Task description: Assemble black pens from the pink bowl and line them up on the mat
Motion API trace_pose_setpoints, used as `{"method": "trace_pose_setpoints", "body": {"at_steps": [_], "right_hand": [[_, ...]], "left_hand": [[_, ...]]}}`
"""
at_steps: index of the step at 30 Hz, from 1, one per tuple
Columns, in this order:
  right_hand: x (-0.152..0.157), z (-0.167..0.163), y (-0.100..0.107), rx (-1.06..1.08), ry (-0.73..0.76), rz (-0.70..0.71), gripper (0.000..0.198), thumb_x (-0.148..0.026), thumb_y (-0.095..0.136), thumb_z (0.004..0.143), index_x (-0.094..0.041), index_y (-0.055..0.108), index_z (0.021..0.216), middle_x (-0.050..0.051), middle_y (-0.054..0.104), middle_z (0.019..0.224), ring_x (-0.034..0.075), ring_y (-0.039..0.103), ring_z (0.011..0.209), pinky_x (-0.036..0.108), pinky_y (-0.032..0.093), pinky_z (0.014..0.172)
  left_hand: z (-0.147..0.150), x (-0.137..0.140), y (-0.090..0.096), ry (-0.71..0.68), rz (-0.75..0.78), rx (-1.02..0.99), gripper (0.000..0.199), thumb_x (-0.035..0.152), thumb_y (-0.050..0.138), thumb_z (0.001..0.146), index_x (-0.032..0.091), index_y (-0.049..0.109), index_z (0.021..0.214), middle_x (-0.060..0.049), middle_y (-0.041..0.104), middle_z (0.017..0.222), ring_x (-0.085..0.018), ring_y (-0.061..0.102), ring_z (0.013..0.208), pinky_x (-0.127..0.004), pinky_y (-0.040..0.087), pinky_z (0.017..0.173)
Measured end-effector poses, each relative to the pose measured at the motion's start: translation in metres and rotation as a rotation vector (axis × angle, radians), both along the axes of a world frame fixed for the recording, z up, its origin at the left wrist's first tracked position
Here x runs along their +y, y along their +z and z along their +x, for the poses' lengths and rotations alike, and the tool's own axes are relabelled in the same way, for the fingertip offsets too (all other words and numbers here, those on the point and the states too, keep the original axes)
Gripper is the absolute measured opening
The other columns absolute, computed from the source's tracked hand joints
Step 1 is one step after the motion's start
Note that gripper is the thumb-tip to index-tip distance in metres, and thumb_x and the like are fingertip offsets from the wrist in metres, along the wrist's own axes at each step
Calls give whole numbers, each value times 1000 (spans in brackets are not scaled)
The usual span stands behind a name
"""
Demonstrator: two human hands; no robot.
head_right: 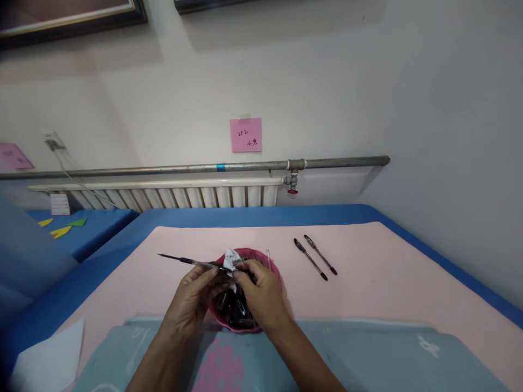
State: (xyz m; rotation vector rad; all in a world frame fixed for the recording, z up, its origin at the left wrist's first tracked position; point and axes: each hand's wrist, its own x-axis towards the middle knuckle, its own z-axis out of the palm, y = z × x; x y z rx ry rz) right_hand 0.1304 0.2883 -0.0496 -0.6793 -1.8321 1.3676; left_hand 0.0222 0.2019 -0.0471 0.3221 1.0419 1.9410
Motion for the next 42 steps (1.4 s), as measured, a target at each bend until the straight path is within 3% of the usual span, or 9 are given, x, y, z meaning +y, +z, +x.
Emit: {"method": "trace_pose_setpoints", "body": {"at_steps": [4, 8, 12, 15, 21, 31, 38, 42], "right_hand": [[3, 1, -4, 56, 50, -206, 16, -33, 59, 73, -19, 63, 77, -1, 62, 65, 15, 55, 59, 26, 46, 55], [4, 1, -3, 83, 47, -286, 16, -33, 62, 70, -19, 64, 76, -2, 61, 64, 14, 54, 58, 26, 45, 56], [4, 0, -2, 90, 30, -299, 14, -32, 63, 69, -19, 62, 72, -4, 56, 59, 12, 50, 54, 24, 41, 52], [5, -1, -4, 86, 20, -270, 14, -33, 62, 69, -19, 61, 71, -4, 56, 59, 12, 49, 54, 24, 41, 50], [7, -1, -8, 87, 45, -252, 17, -36, 61, 71, -20, 62, 76, -1, 60, 65, 14, 53, 58, 26, 44, 54], [1, 3, 1, 42, -26, -16, 12, -30, 55, 71, -20, 61, 71, 0, 64, 69, 17, 57, 66, 28, 46, 63], [-4, 4, 3, 21, -34, 225, 11, -22, 51, 70, -22, 60, 75, 0, 66, 72, 17, 59, 65, 27, 47, 61], [-5, 5, 4, 24, -23, 274, 17, -19, 51, 70, -23, 62, 82, 0, 68, 75, 17, 62, 68, 29, 49, 65]], "left_hand": [[-6, -1, -2, 2, 3, -96, 18, 17, 76, 64, 13, 63, 75, -6, 72, 77, -19, 68, 72, -27, 53, 63], [-9, -1, -2, -14, 3, -176, 10, 12, 70, 69, 12, 63, 76, -7, 72, 76, -18, 68, 72, -27, 54, 64], [-9, 0, -2, -27, -22, -268, 2, 11, 63, 76, 11, 64, 78, -8, 71, 73, -15, 67, 66, -24, 54, 60], [-11, -1, -2, -52, -33, -340, 6, 14, 61, 79, 9, 64, 76, -7, 68, 68, -14, 64, 61, -24, 53, 58], [-15, -3, -1, -202, 92, -450, 14, 20, 62, 79, 10, 62, 71, -4, 62, 64, -9, 58, 54, -19, 49, 52], [-7, -5, 2, -118, -9, -209, 16, 22, 72, 69, 11, 65, 78, -8, 69, 74, -16, 64, 65, -25, 51, 59], [-4, -4, 4, -54, -9, -38, 21, 23, 78, 61, 13, 65, 74, -2, 66, 66, -11, 60, 57, -21, 48, 54], [-1, -3, 3, -53, -15, 2, 22, 24, 80, 57, 12, 66, 71, -2, 66, 64, -11, 59, 56, -22, 47, 56]]}}
